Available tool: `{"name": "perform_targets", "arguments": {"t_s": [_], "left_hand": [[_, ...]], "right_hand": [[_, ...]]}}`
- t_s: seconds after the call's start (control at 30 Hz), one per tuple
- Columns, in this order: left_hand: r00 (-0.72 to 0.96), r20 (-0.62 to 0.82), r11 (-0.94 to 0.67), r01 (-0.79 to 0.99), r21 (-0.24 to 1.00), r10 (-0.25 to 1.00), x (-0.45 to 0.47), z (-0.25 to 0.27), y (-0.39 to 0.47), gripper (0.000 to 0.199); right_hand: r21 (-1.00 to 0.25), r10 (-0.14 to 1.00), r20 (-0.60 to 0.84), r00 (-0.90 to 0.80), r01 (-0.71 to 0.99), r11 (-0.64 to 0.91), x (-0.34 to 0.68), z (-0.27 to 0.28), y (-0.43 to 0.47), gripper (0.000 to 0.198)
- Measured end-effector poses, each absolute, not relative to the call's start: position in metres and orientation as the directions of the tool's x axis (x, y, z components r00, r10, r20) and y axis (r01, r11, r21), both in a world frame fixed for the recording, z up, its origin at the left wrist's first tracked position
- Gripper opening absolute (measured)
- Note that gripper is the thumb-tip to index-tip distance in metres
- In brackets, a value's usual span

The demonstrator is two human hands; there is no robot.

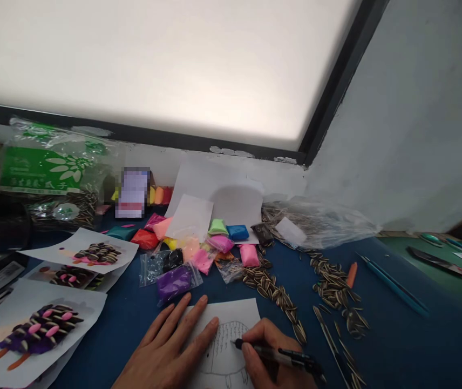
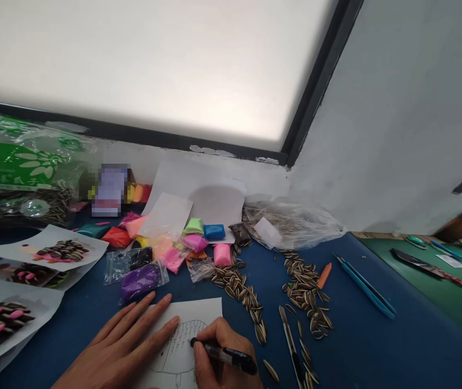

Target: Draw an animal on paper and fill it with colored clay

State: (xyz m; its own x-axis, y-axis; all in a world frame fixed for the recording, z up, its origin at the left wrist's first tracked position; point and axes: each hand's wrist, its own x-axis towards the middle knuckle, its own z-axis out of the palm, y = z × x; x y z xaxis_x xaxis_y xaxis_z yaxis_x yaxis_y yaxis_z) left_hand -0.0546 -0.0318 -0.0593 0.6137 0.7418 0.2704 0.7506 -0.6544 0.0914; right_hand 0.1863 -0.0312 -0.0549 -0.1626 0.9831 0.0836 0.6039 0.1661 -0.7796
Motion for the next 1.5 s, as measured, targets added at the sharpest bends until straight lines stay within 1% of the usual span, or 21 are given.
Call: {"name": "perform_targets", "arguments": {"t_s": [0.23,0.37,0.57,0.8,0.9,1.0,1.07,1.3,1.5], "left_hand": [[0.617,0.271,-0.656,0.751,0.077,0.739,-0.055,-0.057,-0.032,0.064],[0.622,0.270,-0.657,0.751,0.060,0.735,-0.054,-0.057,-0.033,0.065],[0.610,0.279,-0.652,0.753,0.090,0.742,-0.056,-0.058,-0.034,0.067],[0.635,0.252,-0.655,0.755,-0.006,0.730,-0.053,-0.055,-0.032,0.065],[0.644,0.249,-0.661,0.750,-0.020,0.724,-0.053,-0.055,-0.031,0.065],[0.641,0.245,-0.660,0.751,-0.006,0.727,-0.054,-0.055,-0.031,0.066],[0.638,0.244,-0.659,0.752,0.006,0.731,-0.054,-0.055,-0.032,0.065],[0.641,0.269,-0.664,0.748,-0.004,0.719,-0.050,-0.055,-0.031,0.064],[0.601,0.285,-0.634,0.773,0.030,0.747,-0.051,-0.058,-0.034,0.065]], "right_hand": [[-0.785,0.989,0.052,-0.142,0.606,0.128,0.187,-0.056,-0.033,0.019],[-0.790,0.985,0.060,-0.159,0.596,0.144,0.187,-0.056,-0.033,0.020],[-0.791,0.982,0.038,-0.185,0.595,0.143,0.187,-0.053,-0.032,0.018],[-0.831,0.985,0.000,-0.170,0.548,0.094,0.187,-0.054,-0.033,0.018],[-0.842,0.991,-0.015,-0.131,0.536,0.058,0.188,-0.051,-0.033,0.020],[-0.840,0.996,-0.018,-0.086,0.542,0.032,0.188,-0.045,-0.032,0.021],[-0.831,0.997,-0.003,-0.079,0.554,0.041,0.188,-0.041,-0.031,0.021],[-0.821,0.991,-0.025,-0.134,0.568,0.056,0.188,-0.042,-0.030,0.023],[-0.815,0.988,-0.006,-0.156,0.573,0.086,0.190,-0.048,-0.028,0.022]]}}
